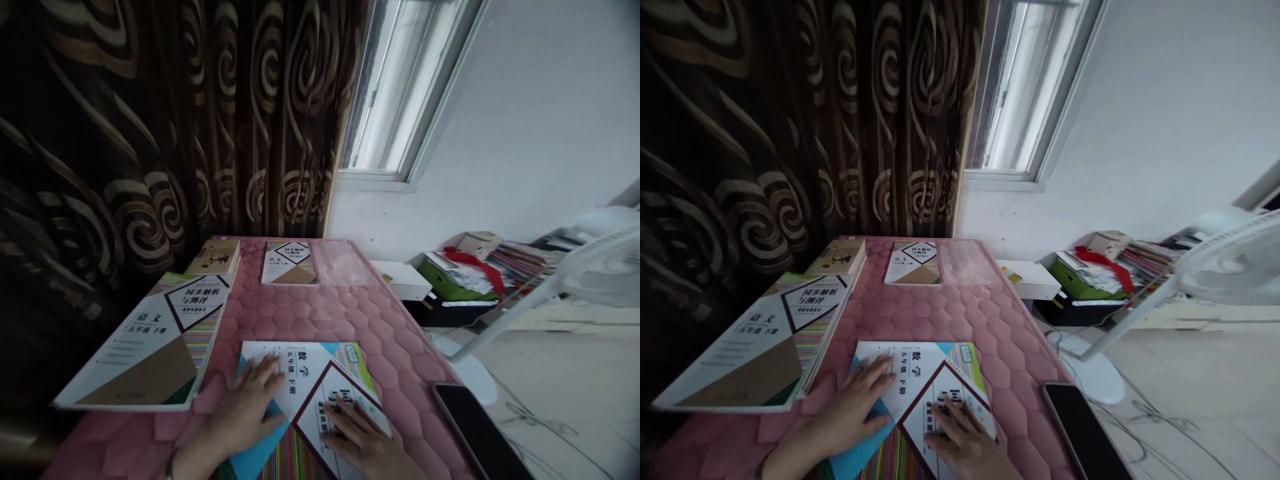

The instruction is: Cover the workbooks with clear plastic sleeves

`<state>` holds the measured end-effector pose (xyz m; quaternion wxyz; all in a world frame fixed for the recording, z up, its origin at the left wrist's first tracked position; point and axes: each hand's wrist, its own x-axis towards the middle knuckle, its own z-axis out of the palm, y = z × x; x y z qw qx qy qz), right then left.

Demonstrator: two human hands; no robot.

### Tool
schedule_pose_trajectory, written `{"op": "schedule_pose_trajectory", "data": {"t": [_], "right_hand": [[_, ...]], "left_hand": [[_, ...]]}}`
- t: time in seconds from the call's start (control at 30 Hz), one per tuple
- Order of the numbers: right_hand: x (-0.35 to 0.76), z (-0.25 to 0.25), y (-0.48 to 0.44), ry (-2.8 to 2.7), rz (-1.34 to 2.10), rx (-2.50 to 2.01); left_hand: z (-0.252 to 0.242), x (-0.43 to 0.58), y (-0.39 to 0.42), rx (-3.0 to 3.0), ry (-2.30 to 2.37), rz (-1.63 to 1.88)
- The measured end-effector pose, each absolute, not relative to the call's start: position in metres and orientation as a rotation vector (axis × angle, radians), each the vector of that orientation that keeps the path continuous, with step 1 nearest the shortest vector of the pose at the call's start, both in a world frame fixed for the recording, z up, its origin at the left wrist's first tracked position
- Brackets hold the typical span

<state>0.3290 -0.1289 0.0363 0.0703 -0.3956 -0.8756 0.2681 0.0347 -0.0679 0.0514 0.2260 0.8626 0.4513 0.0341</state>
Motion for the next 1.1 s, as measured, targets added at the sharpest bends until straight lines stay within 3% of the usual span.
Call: {"op": "schedule_pose_trajectory", "data": {"t": [0.57, 0.73, 0.9, 1.1], "right_hand": [[0.322, 0.076, -0.136, -2.444, 1.137, -1.458], [0.32, 0.085, -0.134, -2.466, 1.111, -1.306], [0.319, 0.092, -0.124, -2.361, 0.988, -1.448], [0.325, 0.115, -0.082, -2.199, 0.414, -1.749]], "left_hand": [[0.068, 0.009, -0.11, 2.185, 1.093, -0.047], [0.08, 0.01, -0.11, 2.238, 1.085, 0.04], [0.087, 0.007, -0.097, 2.124, 1.366, 0.325], [0.058, 0.02, -0.064, 1.497, 1.663, 1.259]]}}
